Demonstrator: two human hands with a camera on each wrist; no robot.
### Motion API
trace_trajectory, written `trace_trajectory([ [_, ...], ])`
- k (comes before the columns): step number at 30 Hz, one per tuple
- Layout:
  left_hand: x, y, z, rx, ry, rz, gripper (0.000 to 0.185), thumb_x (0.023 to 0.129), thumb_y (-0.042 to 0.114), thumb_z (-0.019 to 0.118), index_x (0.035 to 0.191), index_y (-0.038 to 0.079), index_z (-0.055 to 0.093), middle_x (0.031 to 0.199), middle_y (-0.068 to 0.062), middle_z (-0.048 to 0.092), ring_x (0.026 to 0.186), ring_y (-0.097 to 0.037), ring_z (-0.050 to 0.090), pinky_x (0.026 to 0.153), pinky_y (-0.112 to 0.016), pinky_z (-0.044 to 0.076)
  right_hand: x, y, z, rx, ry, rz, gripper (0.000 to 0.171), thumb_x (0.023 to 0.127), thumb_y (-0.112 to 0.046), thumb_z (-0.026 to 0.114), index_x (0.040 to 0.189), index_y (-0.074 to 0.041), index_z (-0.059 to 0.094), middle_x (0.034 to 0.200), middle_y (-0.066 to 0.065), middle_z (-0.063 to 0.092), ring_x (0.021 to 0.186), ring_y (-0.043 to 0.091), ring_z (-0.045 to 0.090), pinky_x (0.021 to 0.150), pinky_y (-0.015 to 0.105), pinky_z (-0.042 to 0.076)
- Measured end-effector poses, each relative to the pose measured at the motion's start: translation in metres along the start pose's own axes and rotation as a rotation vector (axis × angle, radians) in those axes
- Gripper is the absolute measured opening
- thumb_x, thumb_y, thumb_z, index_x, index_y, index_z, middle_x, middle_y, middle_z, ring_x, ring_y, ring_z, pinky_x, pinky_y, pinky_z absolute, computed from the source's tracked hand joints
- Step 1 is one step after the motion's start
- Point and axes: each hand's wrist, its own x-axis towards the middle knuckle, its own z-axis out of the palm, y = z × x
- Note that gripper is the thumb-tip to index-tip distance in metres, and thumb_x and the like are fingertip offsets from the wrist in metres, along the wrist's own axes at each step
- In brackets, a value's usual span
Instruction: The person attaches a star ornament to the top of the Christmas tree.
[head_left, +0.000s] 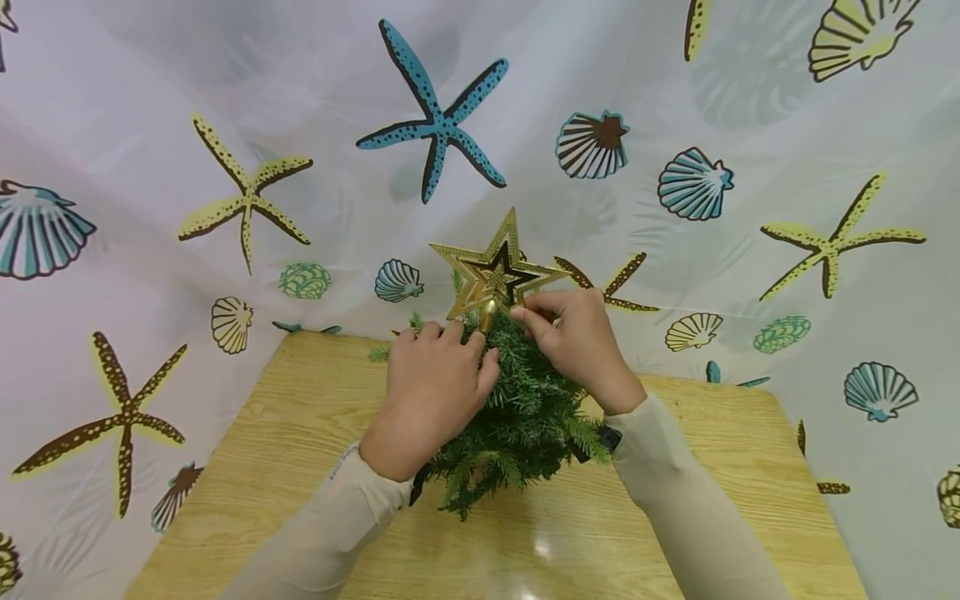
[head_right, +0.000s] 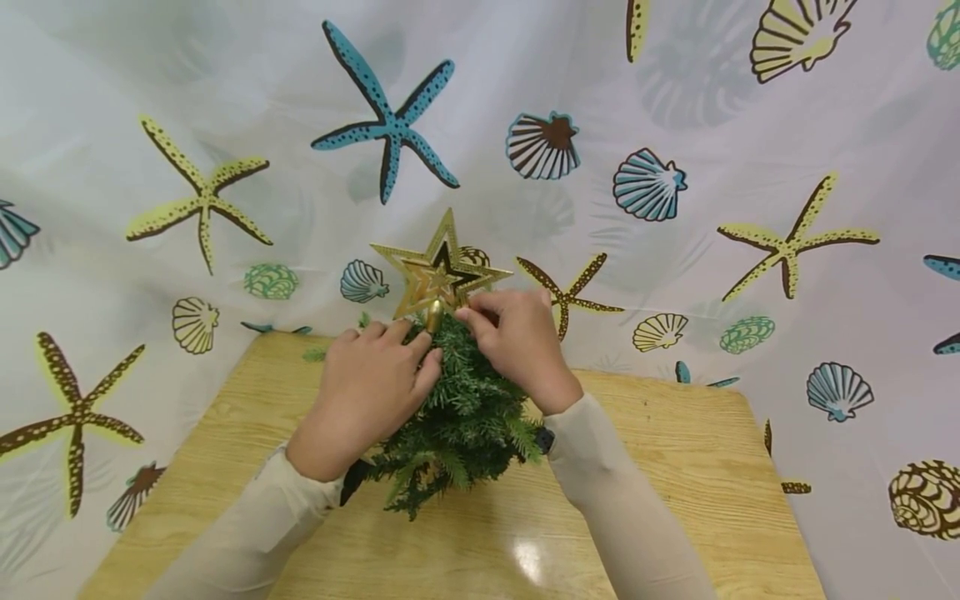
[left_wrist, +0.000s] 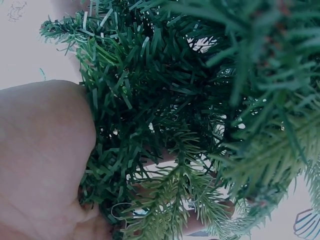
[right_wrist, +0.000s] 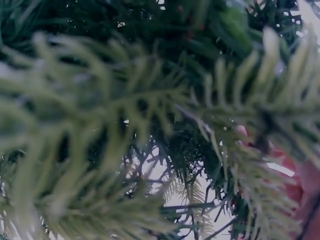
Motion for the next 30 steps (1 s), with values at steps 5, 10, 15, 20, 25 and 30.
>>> trace_trajectory([
  [5, 0.001, -0.001, 0.001, 0.000, 0.000, -0.001, 0.043, 0.099, 0.044, 0.041, 0.117, 0.019, 0.070, 0.097, -0.006, 0.066, 0.083, -0.028, 0.061, 0.065, -0.042, 0.048, 0.001, -0.002, 0.000, -0.069, 0.003, -0.035, 0.027, 0.091, -0.018, 0.067, 0.064, -0.015, 0.066, 0.054, -0.009, 0.054, 0.046, 0.004, 0.048, 0.075, 0.037, 0.041],
  [10, 0.000, -0.001, 0.001, 0.001, 0.032, 0.012, 0.042, 0.099, 0.044, 0.042, 0.117, 0.019, 0.071, 0.098, -0.006, 0.067, 0.082, -0.027, 0.062, 0.064, -0.042, 0.049, 0.000, -0.002, 0.001, -0.103, -0.015, -0.029, 0.031, 0.091, -0.018, 0.067, 0.060, -0.016, 0.062, 0.053, -0.010, 0.051, 0.045, 0.004, 0.046, 0.080, 0.041, 0.038],
  [15, 0.000, -0.003, -0.001, -0.020, 0.068, 0.020, 0.041, 0.098, 0.046, 0.046, 0.108, 0.018, 0.074, 0.092, -0.007, 0.068, 0.077, -0.027, 0.062, 0.063, -0.041, 0.049, 0.000, 0.000, 0.002, -0.070, -0.019, -0.002, 0.026, 0.092, -0.018, 0.066, 0.066, -0.015, 0.067, 0.055, -0.008, 0.056, 0.045, 0.004, 0.048, 0.060, 0.032, 0.044],
  [20, 0.003, -0.003, -0.005, -0.078, 0.130, 0.034, 0.044, 0.096, 0.047, 0.047, 0.086, 0.016, 0.076, 0.076, -0.006, 0.065, 0.067, -0.026, 0.059, 0.057, -0.039, 0.045, -0.001, 0.000, 0.001, -0.063, -0.020, 0.020, 0.024, 0.093, -0.018, 0.064, 0.069, -0.015, 0.068, 0.058, -0.007, 0.058, 0.043, 0.004, 0.046, 0.047, 0.027, 0.041],
  [25, 0.005, 0.000, -0.009, -0.124, 0.209, 0.056, 0.047, 0.094, 0.049, 0.050, 0.073, 0.014, 0.074, 0.074, -0.007, 0.065, 0.065, -0.027, 0.058, 0.056, -0.040, 0.045, -0.001, 0.000, -0.003, -0.086, -0.022, 0.024, 0.024, 0.093, -0.021, 0.064, 0.070, -0.016, 0.068, 0.052, -0.009, 0.052, 0.040, 0.007, 0.043, 0.061, 0.033, 0.043],
  [30, 0.002, 0.008, -0.012, -0.085, 0.201, 0.072, 0.050, 0.092, 0.054, 0.052, 0.077, 0.011, 0.073, 0.082, -0.010, 0.066, 0.075, -0.031, 0.060, 0.067, -0.044, 0.049, -0.002, 0.003, -0.005, -0.110, -0.023, 0.027, 0.026, 0.092, -0.023, 0.065, 0.067, -0.018, 0.064, 0.049, -0.011, 0.046, 0.041, 0.009, 0.042, 0.086, 0.049, 0.030],
])
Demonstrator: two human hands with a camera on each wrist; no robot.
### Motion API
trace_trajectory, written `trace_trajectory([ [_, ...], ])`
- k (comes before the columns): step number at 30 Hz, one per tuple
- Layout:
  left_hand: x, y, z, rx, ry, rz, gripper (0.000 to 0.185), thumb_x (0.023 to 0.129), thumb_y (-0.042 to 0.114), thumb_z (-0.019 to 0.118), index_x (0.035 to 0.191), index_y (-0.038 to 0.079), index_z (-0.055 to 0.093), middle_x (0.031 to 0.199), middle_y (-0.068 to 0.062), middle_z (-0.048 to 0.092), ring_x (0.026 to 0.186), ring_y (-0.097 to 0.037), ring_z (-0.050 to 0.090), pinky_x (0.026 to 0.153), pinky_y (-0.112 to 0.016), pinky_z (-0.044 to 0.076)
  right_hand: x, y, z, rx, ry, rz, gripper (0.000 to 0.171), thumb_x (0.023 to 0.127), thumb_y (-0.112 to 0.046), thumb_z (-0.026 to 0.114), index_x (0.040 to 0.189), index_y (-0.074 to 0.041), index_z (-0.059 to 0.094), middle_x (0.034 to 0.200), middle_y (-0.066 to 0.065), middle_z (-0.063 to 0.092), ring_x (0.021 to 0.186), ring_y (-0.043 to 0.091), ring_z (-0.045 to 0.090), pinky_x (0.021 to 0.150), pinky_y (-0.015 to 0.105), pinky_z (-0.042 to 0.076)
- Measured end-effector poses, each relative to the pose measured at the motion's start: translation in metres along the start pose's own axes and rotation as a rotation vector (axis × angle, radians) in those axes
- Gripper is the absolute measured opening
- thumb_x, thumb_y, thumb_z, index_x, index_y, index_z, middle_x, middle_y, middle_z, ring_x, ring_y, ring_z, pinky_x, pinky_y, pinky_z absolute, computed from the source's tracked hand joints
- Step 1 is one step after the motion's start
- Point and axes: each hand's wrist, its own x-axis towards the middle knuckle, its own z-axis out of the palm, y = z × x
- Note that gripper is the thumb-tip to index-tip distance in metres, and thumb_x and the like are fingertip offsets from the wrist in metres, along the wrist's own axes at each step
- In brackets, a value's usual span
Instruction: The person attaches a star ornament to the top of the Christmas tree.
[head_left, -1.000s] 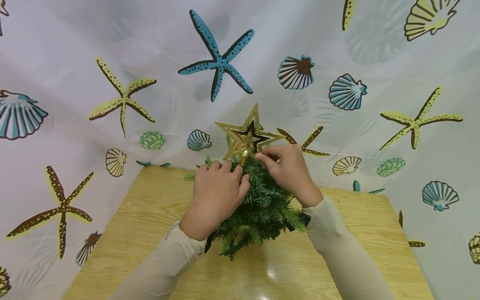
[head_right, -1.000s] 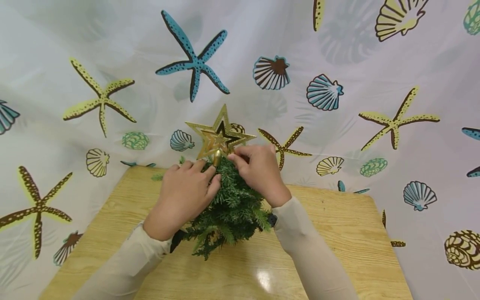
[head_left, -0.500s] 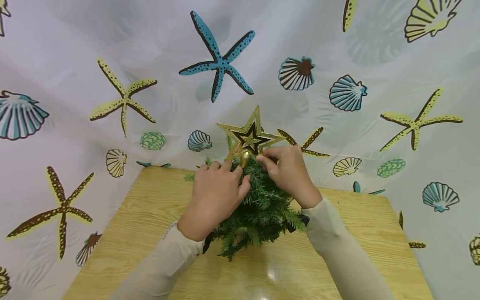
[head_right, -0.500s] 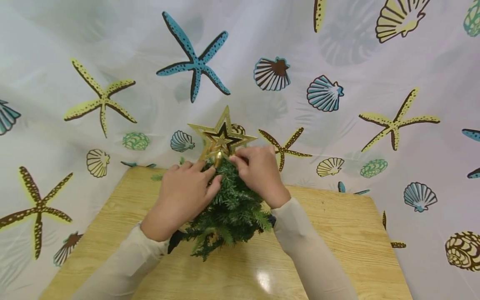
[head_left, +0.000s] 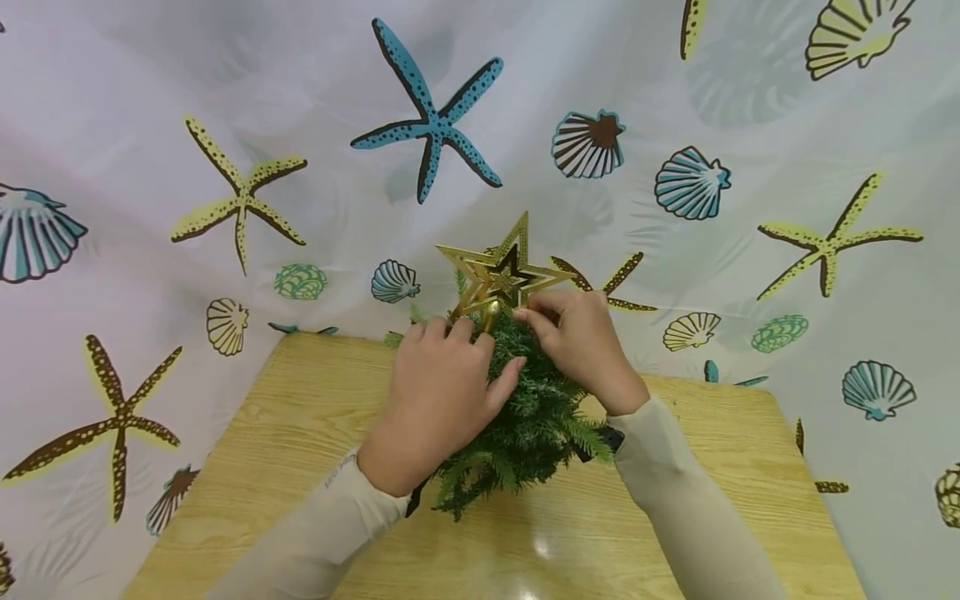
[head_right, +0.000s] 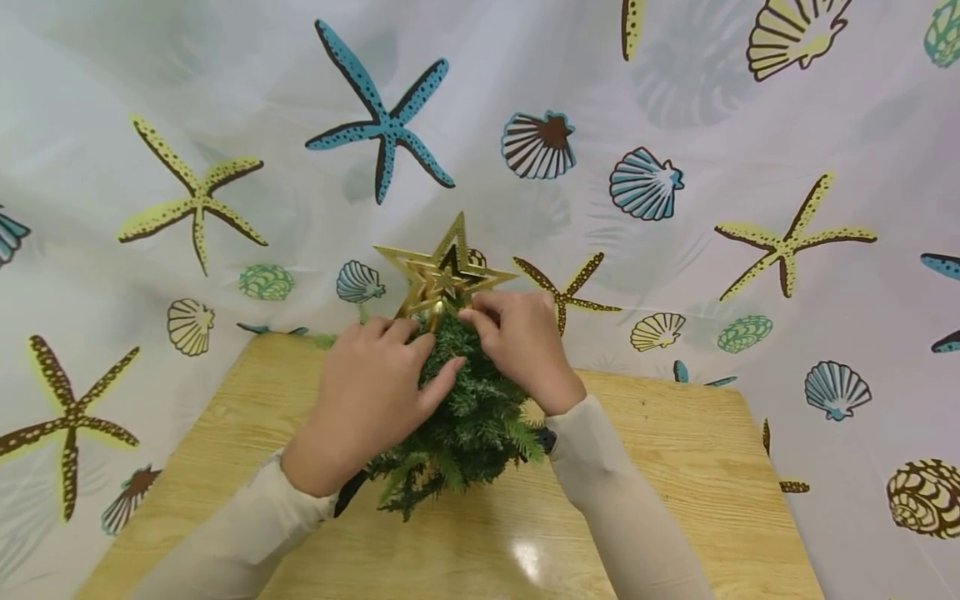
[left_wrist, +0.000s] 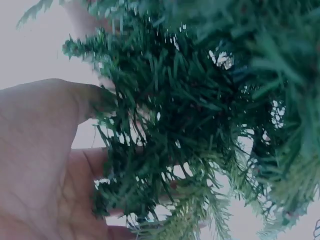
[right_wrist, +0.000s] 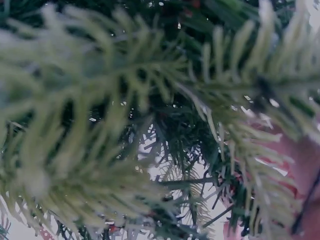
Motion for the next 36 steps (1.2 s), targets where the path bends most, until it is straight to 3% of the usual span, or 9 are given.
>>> trace_trajectory([
  [6, -0.005, 0.008, -0.003, 0.058, -0.098, -0.057, 0.059, 0.091, 0.062, 0.048, 0.100, 0.010, 0.073, 0.102, -0.012, 0.066, 0.099, -0.036, 0.057, 0.089, -0.050, 0.041, 0.000, 0.000, 0.001, 0.015, -0.020, 0.026, 0.017, 0.092, -0.023, 0.065, 0.077, -0.018, 0.069, 0.055, -0.011, 0.052, 0.046, 0.009, 0.045, 0.086, 0.049, 0.025],
  [13, -0.008, 0.013, -0.007, 0.085, -0.116, -0.079, 0.062, 0.090, 0.063, 0.047, 0.113, 0.010, 0.070, 0.110, -0.014, 0.065, 0.113, -0.037, 0.051, 0.099, -0.054, 0.031, 0.001, -0.001, 0.001, 0.023, -0.020, 0.018, 0.014, 0.093, -0.022, 0.065, 0.081, -0.017, 0.070, 0.059, -0.010, 0.056, 0.050, 0.008, 0.048, 0.085, 0.048, 0.026],
  [21, -0.010, 0.012, -0.007, 0.040, -0.034, -0.019, 0.059, 0.088, 0.060, 0.055, 0.116, 0.010, 0.069, 0.108, -0.012, 0.066, 0.107, -0.034, 0.056, 0.098, -0.053, 0.035, 0.004, 0.000, 0.002, 0.022, -0.027, 0.009, 0.017, 0.094, -0.031, 0.062, 0.081, -0.021, 0.068, 0.063, -0.010, 0.051, 0.055, 0.008, 0.046, 0.081, 0.044, 0.026],
  [30, -0.025, 0.011, -0.017, -0.145, 0.062, 0.132, 0.055, 0.089, 0.051, 0.058, 0.126, 0.010, 0.064, 0.123, -0.014, 0.061, 0.118, -0.033, 0.051, 0.102, -0.049, 0.036, 0.006, 0.001, 0.002, 0.039, -0.027, 0.024, 0.026, 0.095, -0.038, 0.058, 0.081, -0.020, 0.070, 0.062, -0.009, 0.052, 0.054, 0.009, 0.046, 0.078, 0.044, 0.030],
  [36, -0.037, 0.011, -0.026, -0.228, 0.098, 0.162, 0.053, 0.090, 0.047, 0.058, 0.128, 0.010, 0.062, 0.124, -0.012, 0.061, 0.119, -0.031, 0.051, 0.101, -0.048, 0.036, 0.006, 0.002, -0.001, 0.043, -0.028, 0.025, 0.029, 0.095, -0.040, 0.057, 0.081, -0.019, 0.072, 0.063, -0.010, 0.053, 0.055, 0.008, 0.048, 0.076, 0.043, 0.032],
])
